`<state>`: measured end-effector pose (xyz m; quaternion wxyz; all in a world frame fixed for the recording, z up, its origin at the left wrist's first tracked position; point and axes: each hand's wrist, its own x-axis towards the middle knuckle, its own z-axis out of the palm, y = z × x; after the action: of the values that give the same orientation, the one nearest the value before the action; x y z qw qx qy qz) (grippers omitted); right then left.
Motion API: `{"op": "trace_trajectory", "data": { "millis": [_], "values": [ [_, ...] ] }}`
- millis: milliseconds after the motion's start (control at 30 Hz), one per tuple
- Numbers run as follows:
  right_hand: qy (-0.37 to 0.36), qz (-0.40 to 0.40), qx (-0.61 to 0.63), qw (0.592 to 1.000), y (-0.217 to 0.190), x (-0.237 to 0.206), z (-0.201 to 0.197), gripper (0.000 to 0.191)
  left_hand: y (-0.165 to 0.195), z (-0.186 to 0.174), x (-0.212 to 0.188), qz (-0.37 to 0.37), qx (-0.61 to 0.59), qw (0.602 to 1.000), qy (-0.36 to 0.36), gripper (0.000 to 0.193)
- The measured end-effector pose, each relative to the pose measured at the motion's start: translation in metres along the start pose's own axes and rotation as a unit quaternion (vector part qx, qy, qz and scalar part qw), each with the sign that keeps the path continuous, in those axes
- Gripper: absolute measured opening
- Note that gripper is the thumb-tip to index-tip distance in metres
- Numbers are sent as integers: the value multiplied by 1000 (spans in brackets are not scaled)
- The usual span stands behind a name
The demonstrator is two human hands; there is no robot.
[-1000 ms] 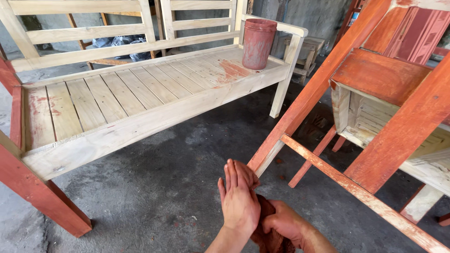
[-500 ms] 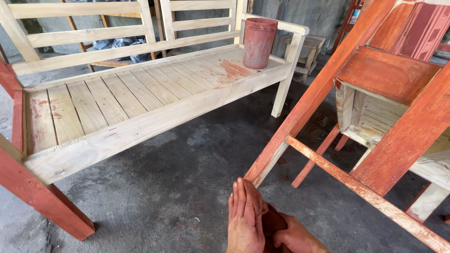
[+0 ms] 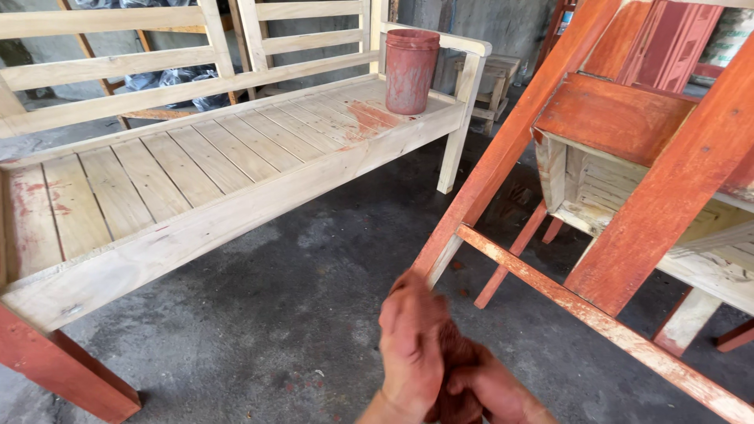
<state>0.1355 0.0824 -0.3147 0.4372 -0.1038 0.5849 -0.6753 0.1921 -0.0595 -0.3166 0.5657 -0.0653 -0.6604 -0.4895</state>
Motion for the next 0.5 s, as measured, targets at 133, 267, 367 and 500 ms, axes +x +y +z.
{"op": "trace_trajectory", "data": {
  "millis": [133, 267, 367, 500],
  "values": [
    [168, 9, -94, 981, -18, -1, 8, 54, -1, 4, 46, 108, 269, 905, -311, 47],
    [164, -17, -137, 977, -20, 5, 21, 55, -1, 12, 65, 148, 391, 801, -428, 57],
    [188, -22, -82, 978, -28, 6, 27, 51, -4, 30, 83, 207, 461, 726, -465, 59],
    [192, -11, -50, 980, -46, 7, 34, 49, -5, 39, 100, 273, 520, 640, -495, 65]
  ]
}}
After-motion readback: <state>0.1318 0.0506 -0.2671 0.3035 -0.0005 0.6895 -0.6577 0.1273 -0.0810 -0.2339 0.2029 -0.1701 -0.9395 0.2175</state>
